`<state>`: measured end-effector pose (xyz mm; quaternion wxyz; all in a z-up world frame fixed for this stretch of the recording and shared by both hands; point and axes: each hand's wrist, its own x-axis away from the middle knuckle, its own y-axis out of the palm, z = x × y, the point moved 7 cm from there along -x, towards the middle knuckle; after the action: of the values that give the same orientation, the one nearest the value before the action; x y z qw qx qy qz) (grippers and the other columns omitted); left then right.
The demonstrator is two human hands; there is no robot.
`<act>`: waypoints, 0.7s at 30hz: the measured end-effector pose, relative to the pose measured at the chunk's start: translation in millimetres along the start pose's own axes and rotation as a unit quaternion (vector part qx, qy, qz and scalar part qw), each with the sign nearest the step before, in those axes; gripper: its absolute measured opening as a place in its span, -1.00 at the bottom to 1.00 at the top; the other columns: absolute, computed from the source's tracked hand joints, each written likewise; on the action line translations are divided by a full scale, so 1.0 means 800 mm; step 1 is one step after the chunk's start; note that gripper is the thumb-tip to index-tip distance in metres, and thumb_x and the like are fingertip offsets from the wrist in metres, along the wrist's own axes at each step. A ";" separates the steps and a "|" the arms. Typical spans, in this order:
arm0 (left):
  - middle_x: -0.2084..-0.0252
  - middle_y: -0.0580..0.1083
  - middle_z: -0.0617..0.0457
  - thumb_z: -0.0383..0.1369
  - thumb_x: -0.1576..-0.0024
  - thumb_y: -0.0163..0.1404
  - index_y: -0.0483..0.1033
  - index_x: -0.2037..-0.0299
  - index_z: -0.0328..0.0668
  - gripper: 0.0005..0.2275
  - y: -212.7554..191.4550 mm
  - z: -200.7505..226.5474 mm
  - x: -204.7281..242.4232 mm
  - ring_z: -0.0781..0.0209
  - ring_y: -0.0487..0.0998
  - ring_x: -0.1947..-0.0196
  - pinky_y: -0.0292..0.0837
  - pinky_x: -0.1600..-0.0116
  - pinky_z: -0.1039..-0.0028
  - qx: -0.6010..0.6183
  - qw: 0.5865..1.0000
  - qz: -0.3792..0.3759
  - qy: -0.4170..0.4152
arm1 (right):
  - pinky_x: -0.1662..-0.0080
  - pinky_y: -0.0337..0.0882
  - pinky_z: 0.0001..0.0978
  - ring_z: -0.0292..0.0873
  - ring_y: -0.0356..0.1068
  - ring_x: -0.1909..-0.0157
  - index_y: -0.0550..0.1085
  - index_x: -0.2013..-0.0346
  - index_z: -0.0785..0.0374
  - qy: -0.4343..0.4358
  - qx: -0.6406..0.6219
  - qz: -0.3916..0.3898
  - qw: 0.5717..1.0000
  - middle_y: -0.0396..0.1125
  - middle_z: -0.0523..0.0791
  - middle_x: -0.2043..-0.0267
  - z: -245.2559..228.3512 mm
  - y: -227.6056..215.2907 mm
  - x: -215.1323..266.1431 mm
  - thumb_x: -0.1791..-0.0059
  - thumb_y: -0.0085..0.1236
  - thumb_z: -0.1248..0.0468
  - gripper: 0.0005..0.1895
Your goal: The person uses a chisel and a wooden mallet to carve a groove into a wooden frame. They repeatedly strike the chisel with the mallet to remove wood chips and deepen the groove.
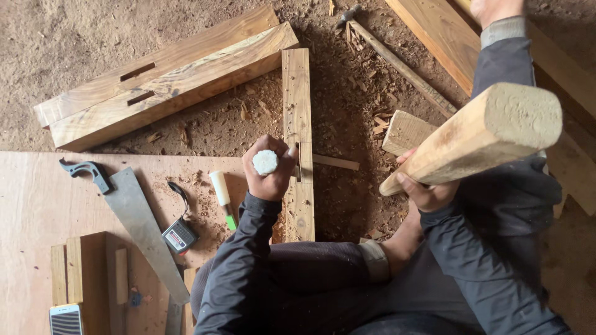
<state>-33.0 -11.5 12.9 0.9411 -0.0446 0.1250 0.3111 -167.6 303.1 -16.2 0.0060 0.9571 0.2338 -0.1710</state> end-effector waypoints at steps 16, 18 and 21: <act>0.51 0.39 0.14 -0.54 -0.11 0.11 0.33 0.44 -0.19 -0.81 0.001 0.004 0.006 0.43 0.38 0.53 0.32 0.42 0.55 -0.002 1.000 -0.013 -0.003 | -0.18 0.51 -0.12 -0.07 0.45 -0.06 0.17 -0.27 0.41 -0.004 -0.026 0.004 1.000 0.36 0.06 -0.02 -0.004 -0.001 -0.003 0.07 0.26 0.47 -0.32; 0.50 0.40 0.14 -0.53 -0.12 0.12 0.32 0.44 -0.18 -0.80 0.003 0.004 0.005 0.43 0.39 0.52 0.32 0.42 0.55 0.004 1.000 -0.016 -0.001 | -0.17 0.52 -0.11 -0.06 0.45 -0.06 0.20 -0.25 0.42 -0.004 -0.011 0.002 1.000 0.36 0.07 -0.02 -0.004 -0.001 -0.004 0.08 0.26 0.48 -0.35; 0.53 0.41 0.16 -0.50 -0.13 0.13 0.32 0.47 -0.17 -0.78 0.012 0.001 0.006 0.44 0.40 0.57 0.35 0.47 0.56 0.030 0.999 -0.025 -0.009 | -0.18 0.51 -0.12 -0.08 0.46 -0.05 0.18 -0.26 0.43 -0.005 -0.005 0.008 1.000 0.36 0.06 -0.01 -0.005 -0.002 -0.004 0.08 0.27 0.48 -0.34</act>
<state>-34.7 -1.1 12.6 0.9506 -0.0171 0.1245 0.2839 -169.8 303.8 -11.4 0.0130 0.9579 0.2273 -0.1747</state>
